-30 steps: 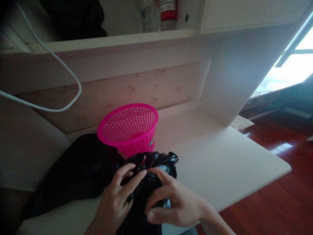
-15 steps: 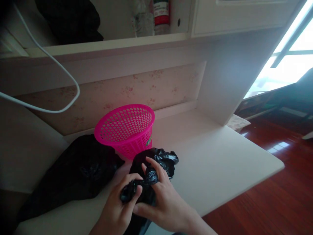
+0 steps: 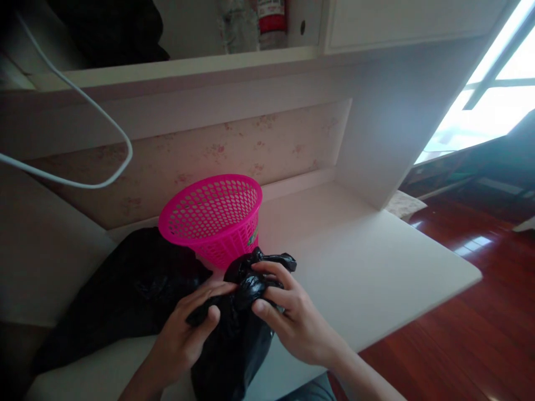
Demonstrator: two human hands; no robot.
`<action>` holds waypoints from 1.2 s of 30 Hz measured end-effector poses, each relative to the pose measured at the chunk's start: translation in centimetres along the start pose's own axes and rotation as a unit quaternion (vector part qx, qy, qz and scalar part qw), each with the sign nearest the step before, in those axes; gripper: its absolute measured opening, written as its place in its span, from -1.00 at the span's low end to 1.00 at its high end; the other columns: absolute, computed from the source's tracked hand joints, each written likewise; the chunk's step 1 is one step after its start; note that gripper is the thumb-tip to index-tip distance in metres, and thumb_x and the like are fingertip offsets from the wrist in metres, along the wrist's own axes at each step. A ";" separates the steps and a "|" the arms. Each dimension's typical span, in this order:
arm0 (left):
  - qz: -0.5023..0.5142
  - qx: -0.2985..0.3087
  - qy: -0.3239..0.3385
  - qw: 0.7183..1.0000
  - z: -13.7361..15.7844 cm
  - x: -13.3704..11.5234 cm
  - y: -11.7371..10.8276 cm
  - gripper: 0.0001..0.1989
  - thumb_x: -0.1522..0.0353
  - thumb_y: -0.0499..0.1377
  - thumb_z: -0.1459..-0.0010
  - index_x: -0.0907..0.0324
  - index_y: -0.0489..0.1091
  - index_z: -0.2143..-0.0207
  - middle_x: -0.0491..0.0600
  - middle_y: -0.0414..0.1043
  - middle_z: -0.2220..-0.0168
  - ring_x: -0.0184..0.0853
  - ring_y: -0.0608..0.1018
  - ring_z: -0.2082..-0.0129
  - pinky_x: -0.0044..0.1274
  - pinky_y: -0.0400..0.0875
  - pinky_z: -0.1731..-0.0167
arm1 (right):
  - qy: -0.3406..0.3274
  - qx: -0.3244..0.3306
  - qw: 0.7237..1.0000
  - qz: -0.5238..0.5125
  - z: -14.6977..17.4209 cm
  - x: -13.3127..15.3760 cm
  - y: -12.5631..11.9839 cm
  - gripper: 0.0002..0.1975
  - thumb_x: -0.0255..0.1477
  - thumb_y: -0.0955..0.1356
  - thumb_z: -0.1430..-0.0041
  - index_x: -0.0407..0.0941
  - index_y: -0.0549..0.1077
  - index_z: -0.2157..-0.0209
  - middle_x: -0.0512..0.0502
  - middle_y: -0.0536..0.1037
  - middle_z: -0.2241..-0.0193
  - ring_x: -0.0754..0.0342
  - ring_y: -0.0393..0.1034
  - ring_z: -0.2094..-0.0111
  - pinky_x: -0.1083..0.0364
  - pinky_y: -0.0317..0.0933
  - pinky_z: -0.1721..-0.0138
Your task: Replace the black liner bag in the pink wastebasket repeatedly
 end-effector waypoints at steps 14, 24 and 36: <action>-0.142 -0.340 -0.092 0.925 4.5 9.5 -8.0 -0.47 -0.11 0.11 -0.26 0.14 0.56 0.33 0.08 0.66 0.36 -0.10 0.71 0.29 -0.39 0.61 0.25 | 0.187 -0.140 0.971 -0.052 3.2 -10.2 -5.7 -0.49 0.04 0.35 -0.31 -0.11 0.61 0.43 -0.25 0.42 -0.12 -0.13 0.38 -0.08 -0.04 0.30 -0.09; 0.031 -0.023 -0.006 0.999 0.3 -0.1 1.9 -0.62 0.17 0.07 -0.45 -0.04 0.41 -0.23 0.01 0.47 -0.26 -0.23 0.46 -0.29 -0.38 0.36 -0.28 | -0.148 0.015 0.986 0.075 -4.1 8.1 -0.2 -0.77 -0.33 0.30 -0.48 -0.10 0.52 0.25 -0.16 0.46 -0.11 -0.01 0.35 -0.13 -0.04 0.23 -0.21; 0.056 -0.079 0.039 0.995 0.5 -0.5 2.2 -0.72 0.12 0.07 -0.42 0.06 0.46 0.18 0.05 0.43 0.06 -0.19 0.53 0.03 -0.35 0.45 -0.06 | 0.045 0.065 0.995 -0.056 -0.2 -0.2 3.6 -0.21 -0.05 0.50 -0.20 -0.08 0.25 -0.32 -0.28 0.42 -0.27 -0.17 0.34 -0.27 -0.10 0.24 -0.29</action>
Point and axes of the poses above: each hand's wrist, its own z-axis away from the middle knuckle, its own y-axis out of the palm, x = y × z, the point moved 10 cm from there along -z, towards the middle knuckle
